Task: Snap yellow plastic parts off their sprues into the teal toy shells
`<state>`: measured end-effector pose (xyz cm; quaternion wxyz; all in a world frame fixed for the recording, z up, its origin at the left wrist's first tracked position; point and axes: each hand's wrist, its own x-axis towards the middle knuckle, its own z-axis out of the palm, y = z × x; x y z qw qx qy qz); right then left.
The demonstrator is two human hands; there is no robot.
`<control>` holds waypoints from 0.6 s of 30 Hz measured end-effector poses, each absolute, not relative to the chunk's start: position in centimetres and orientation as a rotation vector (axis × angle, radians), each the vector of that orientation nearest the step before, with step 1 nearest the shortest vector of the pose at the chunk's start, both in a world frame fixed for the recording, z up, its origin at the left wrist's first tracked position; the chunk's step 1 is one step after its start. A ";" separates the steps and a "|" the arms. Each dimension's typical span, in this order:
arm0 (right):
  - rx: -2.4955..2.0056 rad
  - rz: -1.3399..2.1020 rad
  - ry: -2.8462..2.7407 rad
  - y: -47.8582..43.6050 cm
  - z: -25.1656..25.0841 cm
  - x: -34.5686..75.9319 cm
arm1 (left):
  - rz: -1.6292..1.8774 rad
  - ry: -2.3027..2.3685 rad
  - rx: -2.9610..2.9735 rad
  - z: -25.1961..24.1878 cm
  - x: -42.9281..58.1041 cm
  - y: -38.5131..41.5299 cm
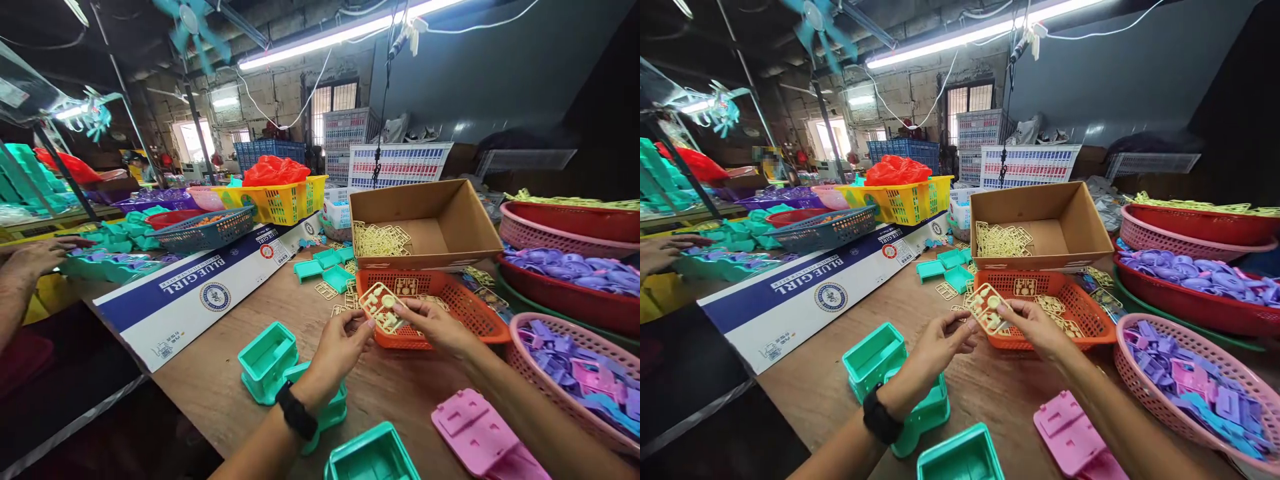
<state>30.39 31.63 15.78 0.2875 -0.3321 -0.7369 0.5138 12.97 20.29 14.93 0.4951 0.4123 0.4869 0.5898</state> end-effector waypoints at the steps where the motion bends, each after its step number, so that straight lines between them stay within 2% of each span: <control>1: -0.839 1.423 -1.978 30.3 16.0 29.9 | 1.457 1.157 0.964 14.8 13.1 20.2; 4: -0.708 1.380 -2.177 28.3 16.2 29.0 | 1.564 1.145 0.894 14.5 12.0 18.8; 10: -0.776 0.468 -2.467 32.1 16.6 27.1 | 1.782 1.363 0.725 15.4 5.3 13.8; 15: -0.980 -0.016 -2.911 34.4 16.9 20.7 | 1.856 1.459 0.693 16.3 2.3 11.4; 18: -1.049 -0.148 -3.117 34.9 15.4 16.8 | 1.847 1.463 0.669 15.7 2.0 11.4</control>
